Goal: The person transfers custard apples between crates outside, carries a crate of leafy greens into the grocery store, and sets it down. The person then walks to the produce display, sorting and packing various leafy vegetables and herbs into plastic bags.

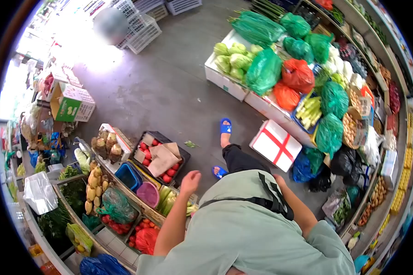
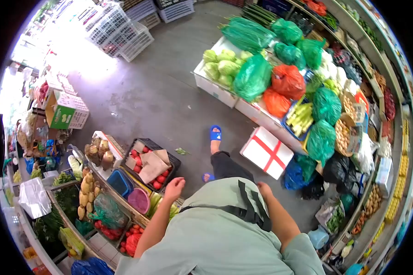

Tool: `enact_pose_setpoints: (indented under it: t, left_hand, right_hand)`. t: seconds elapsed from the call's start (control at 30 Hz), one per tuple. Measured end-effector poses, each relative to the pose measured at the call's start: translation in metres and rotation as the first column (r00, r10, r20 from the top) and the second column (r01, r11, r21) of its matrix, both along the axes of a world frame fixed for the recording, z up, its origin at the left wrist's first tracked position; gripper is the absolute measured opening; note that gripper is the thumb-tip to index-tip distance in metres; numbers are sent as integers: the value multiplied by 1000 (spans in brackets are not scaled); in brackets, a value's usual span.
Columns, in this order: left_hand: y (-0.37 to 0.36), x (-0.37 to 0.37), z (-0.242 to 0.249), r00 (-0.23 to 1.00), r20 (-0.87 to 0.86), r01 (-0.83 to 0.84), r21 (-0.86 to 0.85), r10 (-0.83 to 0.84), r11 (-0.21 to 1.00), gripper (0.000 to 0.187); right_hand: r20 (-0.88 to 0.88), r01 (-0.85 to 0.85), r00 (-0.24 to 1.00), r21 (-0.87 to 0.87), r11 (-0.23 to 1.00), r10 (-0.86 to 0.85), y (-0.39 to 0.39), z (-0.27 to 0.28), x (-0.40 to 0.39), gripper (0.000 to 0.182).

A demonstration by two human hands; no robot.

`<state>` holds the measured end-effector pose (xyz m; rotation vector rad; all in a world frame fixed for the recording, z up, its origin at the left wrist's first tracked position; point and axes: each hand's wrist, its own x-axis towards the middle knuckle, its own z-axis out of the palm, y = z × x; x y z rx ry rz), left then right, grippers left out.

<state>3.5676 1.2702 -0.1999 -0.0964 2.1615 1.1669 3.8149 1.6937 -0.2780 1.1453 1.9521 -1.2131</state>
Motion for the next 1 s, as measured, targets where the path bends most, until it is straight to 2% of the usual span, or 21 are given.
enact_pose_setpoints:
  t: [0.03, 0.1, 0.17, 0.23, 0.3, 0.37, 0.4, 0.43, 0.47, 0.5, 0.57, 0.63, 0.67, 0.7, 0.73, 0.77, 0.83, 0.87, 0.9, 0.97, 1.0]
  left_hand:
    - [8, -9, 22, 1000, 29, 0, 7, 0, 1000, 36]
    - [0, -19, 26, 998, 36, -52, -16, 53, 998, 37]
    - [-16, -24, 28, 994, 45, -100, -43, 102, 994, 38]
    - [-59, -15, 9, 935, 132, -305, -174, 329, 936, 36]
    - [-111, 0, -10, 940, 114, -266, -340, 320, 902, 34]
    - [-148, 7, -27, 885, 170, -312, -473, 432, 824, 34]
    - [-149, -3, -25, 880, 171, -318, -477, 442, 819, 34]
    - [-153, -8, -20, 807, 212, -437, -414, 552, 798, 35]
    - [-155, -11, -10, 715, 262, -551, -359, 648, 753, 35]
    - [-139, -29, 8, 715, 252, -532, -408, 651, 742, 35]
    - [-100, -69, 35, 754, 240, -530, -326, 611, 782, 35]
    - [-77, -111, 41, 881, 190, -369, -299, 434, 880, 33]
    - [-63, -134, 51, 941, 101, -295, -225, 324, 929, 32]
    - [-65, -148, 37, 942, 107, -312, -68, 317, 948, 34]
    - [-63, -169, 39, 958, 129, -236, -153, 257, 959, 35]
    - [-62, -198, 38, 969, 152, -155, -231, 193, 961, 37]
    - [-71, -246, 23, 949, 214, -201, -155, 231, 967, 37]
    - [-75, -272, 19, 875, 291, -371, -109, 386, 922, 39]
    - [-87, -301, 13, 876, 262, -395, -89, 404, 914, 39]
    - [-117, -346, -12, 946, 152, -237, -280, 287, 930, 41]
    - [-140, -360, -39, 954, 128, -227, -286, 271, 931, 42]
  right_hand:
    - [62, -13, 998, -77, 997, 18, 4, -31, -1, 42]
    - [105, -39, 993, -69, 997, 46, 1, -46, -35, 43]
    - [88, -488, 870, 14, 872, 486, 13, -127, -52, 45]
    - [55, -450, 889, -70, 890, 454, 24, -72, -139, 45]
    - [65, -386, 917, -114, 915, 395, 34, -21, -234, 46]
    - [-25, -249, 968, -69, 966, 248, 42, -3, -316, 46]
    - [-124, -410, 907, -39, 911, 403, 60, -37, -352, 46]
    - [-1, -190, 981, -161, 968, 193, 54, 34, -403, 43]
    - [-50, -44, 998, -213, 976, 34, 55, 45, -430, 51]
    - [-46, 60, 996, -244, 968, -73, 55, 60, -457, 61]
    - [25, 185, 983, -188, 965, -183, 46, 84, -486, 73]
    - [110, 58, 993, -102, 993, -47, 53, 31, -480, 78]
    - [89, -306, 951, 128, 943, 296, 76, -67, -446, 81]
    - [273, -452, 859, 11, 892, 433, 64, -19, -457, 77]
    - [300, -437, 829, -178, 882, 472, 61, -36, -441, 70]
    - [350, -432, 793, -255, 865, 499, 51, -30, -436, 61]
    - [435, -410, 700, -404, 818, 566, 31, -18, -427, 43]
    - [442, -415, 685, -417, 808, 580, 21, -13, -435, 42]
    - [401, -430, 723, -375, 821, 562, 12, -15, -454, 42]
    - [289, -439, 814, -264, 859, 505, -4, -19, -496, 40]
    - [222, -423, 858, -209, 882, 464, -13, -19, -519, 39]
